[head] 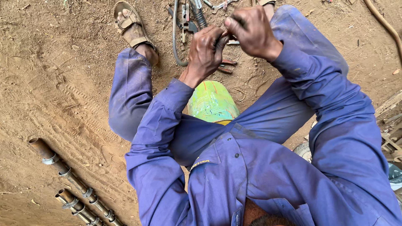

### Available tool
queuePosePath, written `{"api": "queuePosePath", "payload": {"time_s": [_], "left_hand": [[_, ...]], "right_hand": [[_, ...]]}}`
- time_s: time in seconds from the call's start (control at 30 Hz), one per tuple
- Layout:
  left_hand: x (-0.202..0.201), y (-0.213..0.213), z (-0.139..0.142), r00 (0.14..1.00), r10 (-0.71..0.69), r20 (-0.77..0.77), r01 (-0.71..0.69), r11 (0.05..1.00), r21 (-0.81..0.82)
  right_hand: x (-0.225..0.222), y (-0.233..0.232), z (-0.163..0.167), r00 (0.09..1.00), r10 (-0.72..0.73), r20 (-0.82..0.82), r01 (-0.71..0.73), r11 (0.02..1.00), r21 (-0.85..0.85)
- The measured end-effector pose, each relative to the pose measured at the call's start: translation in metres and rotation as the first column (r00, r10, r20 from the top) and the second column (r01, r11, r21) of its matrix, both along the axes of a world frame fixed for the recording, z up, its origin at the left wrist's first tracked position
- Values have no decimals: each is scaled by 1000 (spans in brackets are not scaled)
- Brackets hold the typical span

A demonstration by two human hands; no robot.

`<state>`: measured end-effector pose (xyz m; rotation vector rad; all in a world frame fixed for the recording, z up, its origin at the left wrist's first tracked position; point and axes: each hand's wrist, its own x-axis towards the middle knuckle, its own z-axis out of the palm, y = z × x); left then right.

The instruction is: The person sits on the ground and strips the insulation from a copper wire using pliers. They repeatedly pull the insulation off the wire and use the pliers to cut and remove the remaining insulation.

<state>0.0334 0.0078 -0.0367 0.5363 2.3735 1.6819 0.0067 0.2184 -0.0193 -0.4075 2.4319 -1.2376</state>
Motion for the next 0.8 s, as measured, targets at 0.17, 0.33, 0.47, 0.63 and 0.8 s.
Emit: {"api": "queuePosePath", "payload": {"time_s": [0.17,0.33,0.47,0.63,0.8], "left_hand": [[6,3,0,998,23,-59,-28,997,-78],[-4,-4,-10,983,-56,173,85,982,-166],[-8,-13,-6,964,-159,214,140,985,99],[-6,-7,1,997,-42,63,42,999,-12],[9,-1,-9,993,19,-120,-49,966,-253]], "right_hand": [[4,-7,-1,730,-186,657,400,896,-191],[-20,6,32,938,194,-286,-219,974,-60],[-29,11,49,683,428,-591,-370,901,225],[-14,2,32,727,384,-569,-241,919,312],[7,-8,-4,994,-37,99,40,999,-26]]}}
